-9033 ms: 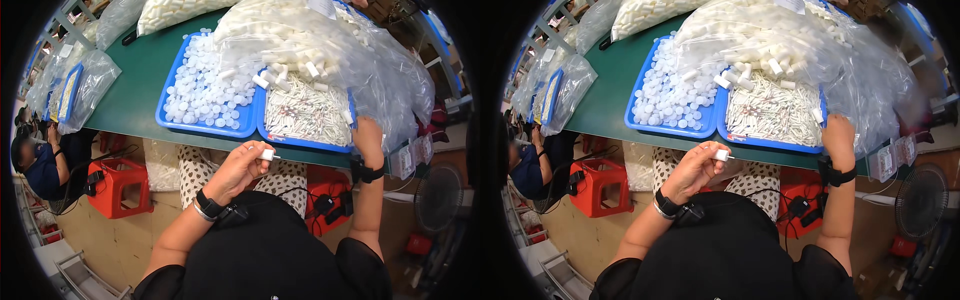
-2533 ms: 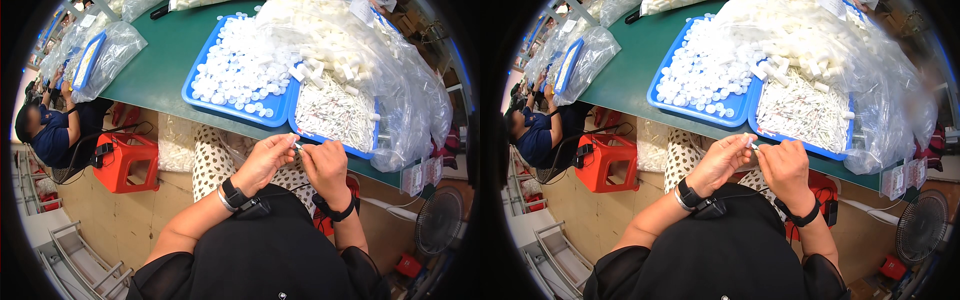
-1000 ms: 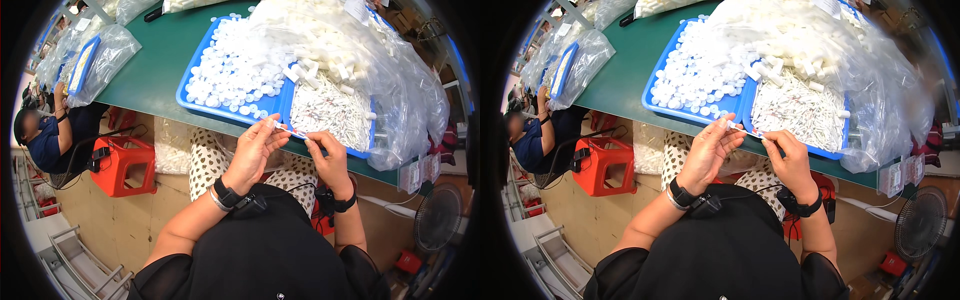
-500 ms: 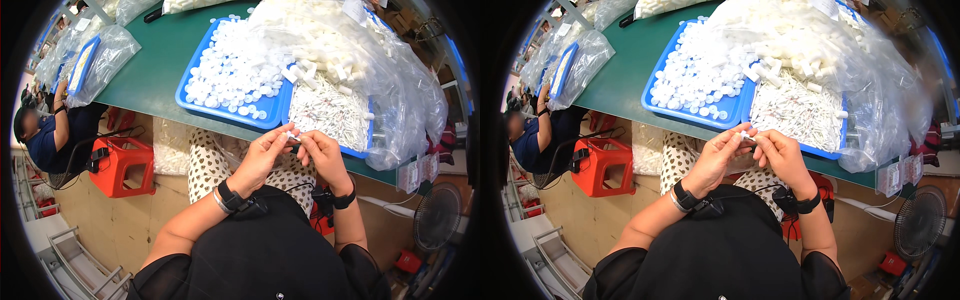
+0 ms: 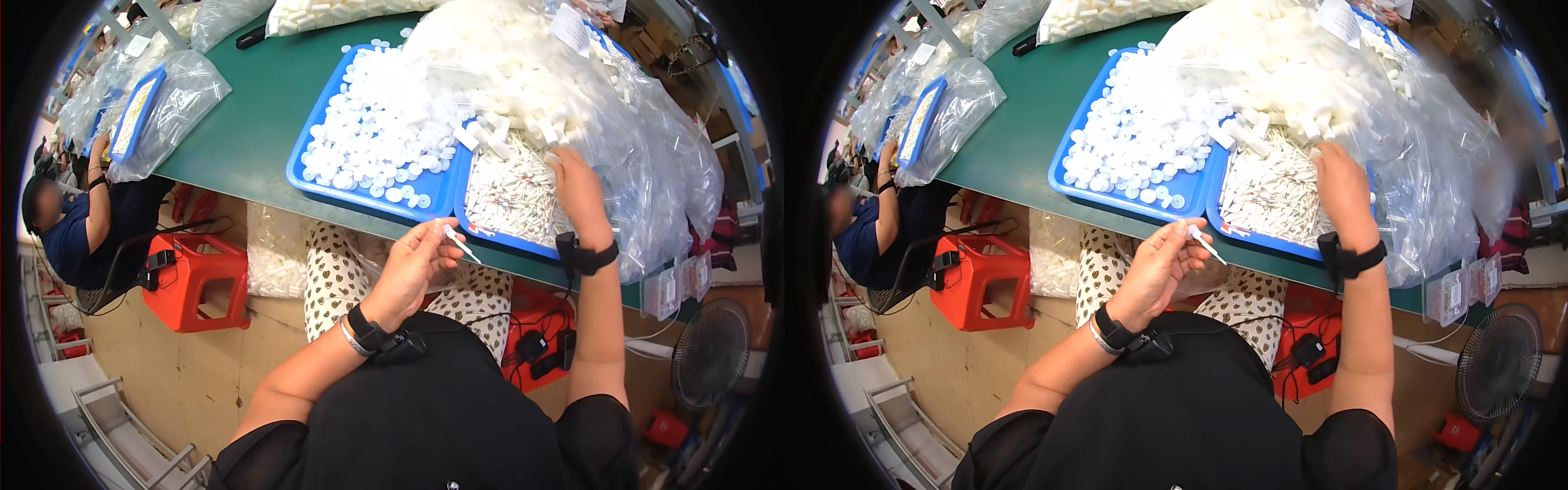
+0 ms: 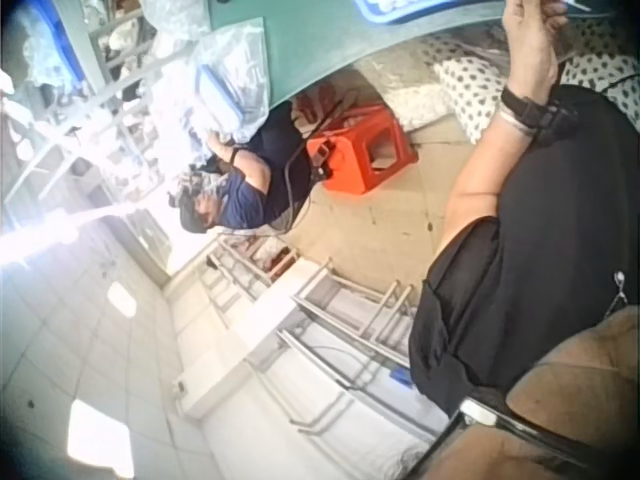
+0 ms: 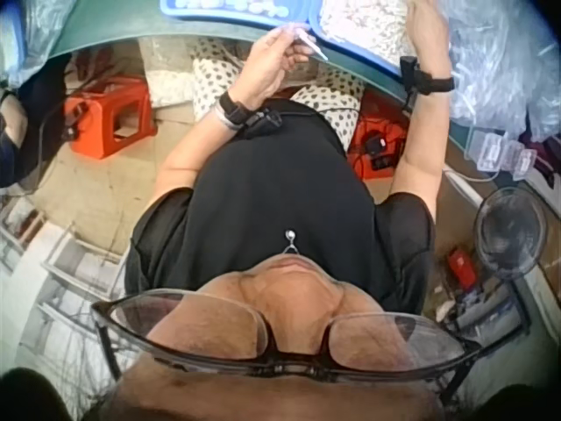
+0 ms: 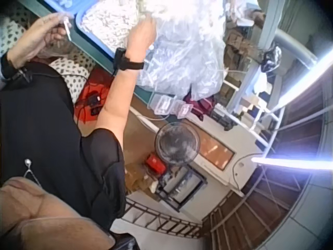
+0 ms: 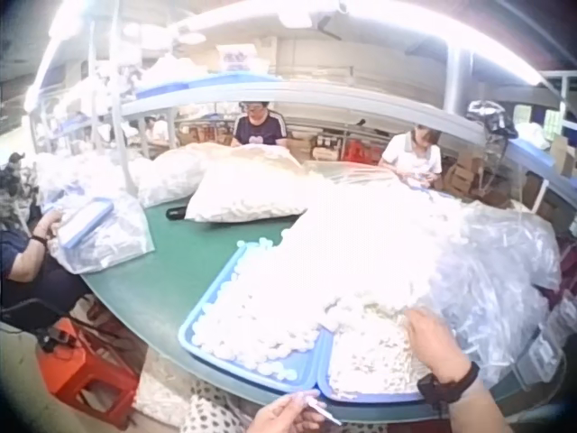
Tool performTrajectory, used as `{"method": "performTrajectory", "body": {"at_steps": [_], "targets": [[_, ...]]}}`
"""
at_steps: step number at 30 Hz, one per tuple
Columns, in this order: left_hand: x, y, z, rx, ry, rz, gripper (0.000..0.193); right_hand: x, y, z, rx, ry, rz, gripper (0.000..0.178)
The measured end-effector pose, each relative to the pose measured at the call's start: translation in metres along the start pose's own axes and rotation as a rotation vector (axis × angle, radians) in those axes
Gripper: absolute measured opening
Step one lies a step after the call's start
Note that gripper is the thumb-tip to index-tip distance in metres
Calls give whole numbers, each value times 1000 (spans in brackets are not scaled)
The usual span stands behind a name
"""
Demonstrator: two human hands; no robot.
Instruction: The person repeatedly picks small white cylindrical objects and thin white sticks from blue trays on a table. They insert the sticks into the cylindrical objects by hand and place the assembled units back into the tray.
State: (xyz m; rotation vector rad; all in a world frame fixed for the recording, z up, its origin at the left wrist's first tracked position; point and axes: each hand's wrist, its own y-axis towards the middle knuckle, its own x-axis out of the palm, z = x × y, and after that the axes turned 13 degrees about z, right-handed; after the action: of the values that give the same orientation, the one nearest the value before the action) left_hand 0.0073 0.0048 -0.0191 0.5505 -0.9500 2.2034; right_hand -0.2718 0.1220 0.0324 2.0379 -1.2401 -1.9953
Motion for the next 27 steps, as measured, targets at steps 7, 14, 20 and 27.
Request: {"method": "performTrajectory", "body": {"at_steps": [7,14,20,27], "targets": [[2,-2,0,-41,-45,-22,45,23,4,23,-25,-255,-114,13],[1,0,7,2,-56,-55,42,-10,-7,-12,131,92,-15,18],[18,-5,15,146,51,-146,37,-42,-55,-96,232,668,-303,22],[15,-8,7,254,250,-147,30,-32,-76,-108,710,1229,-655,27]]}}
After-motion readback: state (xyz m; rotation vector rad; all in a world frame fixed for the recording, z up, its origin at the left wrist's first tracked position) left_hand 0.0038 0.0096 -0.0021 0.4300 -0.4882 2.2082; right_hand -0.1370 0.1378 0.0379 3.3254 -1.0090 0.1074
